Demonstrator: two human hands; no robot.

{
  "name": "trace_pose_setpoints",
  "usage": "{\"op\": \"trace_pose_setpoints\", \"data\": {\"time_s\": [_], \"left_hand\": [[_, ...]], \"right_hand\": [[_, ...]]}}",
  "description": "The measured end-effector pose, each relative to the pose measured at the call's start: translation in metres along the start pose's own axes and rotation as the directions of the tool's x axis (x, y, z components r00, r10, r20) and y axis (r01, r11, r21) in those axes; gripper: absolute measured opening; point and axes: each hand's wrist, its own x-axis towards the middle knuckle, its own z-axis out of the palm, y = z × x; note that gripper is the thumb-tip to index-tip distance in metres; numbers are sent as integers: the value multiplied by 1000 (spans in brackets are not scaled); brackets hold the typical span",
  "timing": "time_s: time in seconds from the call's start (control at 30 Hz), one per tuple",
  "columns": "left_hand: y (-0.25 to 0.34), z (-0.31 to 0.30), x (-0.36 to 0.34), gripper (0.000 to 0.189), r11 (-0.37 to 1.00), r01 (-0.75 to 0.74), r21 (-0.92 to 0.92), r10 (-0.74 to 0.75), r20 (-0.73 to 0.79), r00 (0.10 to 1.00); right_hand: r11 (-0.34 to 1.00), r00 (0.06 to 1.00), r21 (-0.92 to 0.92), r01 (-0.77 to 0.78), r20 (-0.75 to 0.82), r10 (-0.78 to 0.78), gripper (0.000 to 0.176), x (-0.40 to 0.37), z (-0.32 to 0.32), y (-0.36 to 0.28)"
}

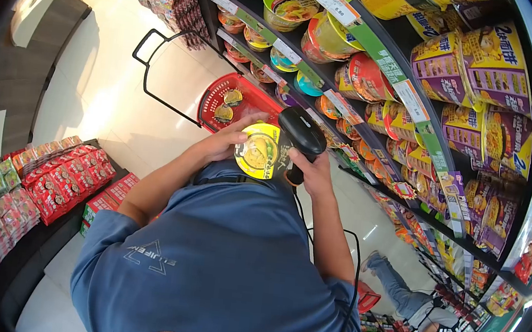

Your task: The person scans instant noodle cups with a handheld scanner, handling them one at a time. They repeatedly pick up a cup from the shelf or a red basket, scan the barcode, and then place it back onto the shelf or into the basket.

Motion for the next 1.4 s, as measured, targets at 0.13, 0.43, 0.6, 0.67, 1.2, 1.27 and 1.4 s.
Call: {"op": "trace_pose_setpoints", "data": {"time_s": [0.13, 0.43, 0.6, 0.67, 1.2, 1.27, 1.4], "left_hand": [[6, 9, 4, 98, 999, 15, -44, -15, -9, 1000], [18, 21, -2, 94, 993, 103, 55, -110, 148, 983], [19, 28, -5, 95, 966, 59, 250, -100, 153, 983], [21, 32, -5, 93, 971, 67, 230, -109, 176, 978], [17, 40, -17, 108, 932, -36, 362, -33, 184, 982], [21, 41, -19, 111, 923, -30, 384, -54, 206, 977], [20, 41, -21, 111, 925, -8, 379, -74, 203, 976]], "right_hand": [[1000, 1000, 30, 6, -16, -5, 53, -4, -8, -2], [998, 999, 38, 40, -28, -38, 61, -28, -14, -2], [994, 997, 108, 13, -74, -5, 60, -43, -20, -7], [993, 997, 117, 12, -74, -3, 64, -48, -30, -5], [994, 994, 66, 83, 62, -87, 86, -42, 17, -54], [995, 994, 76, 66, 82, -72, 85, -42, 18, -54], [994, 994, 90, 54, 85, -62, 85, -43, 21, -52]]}}
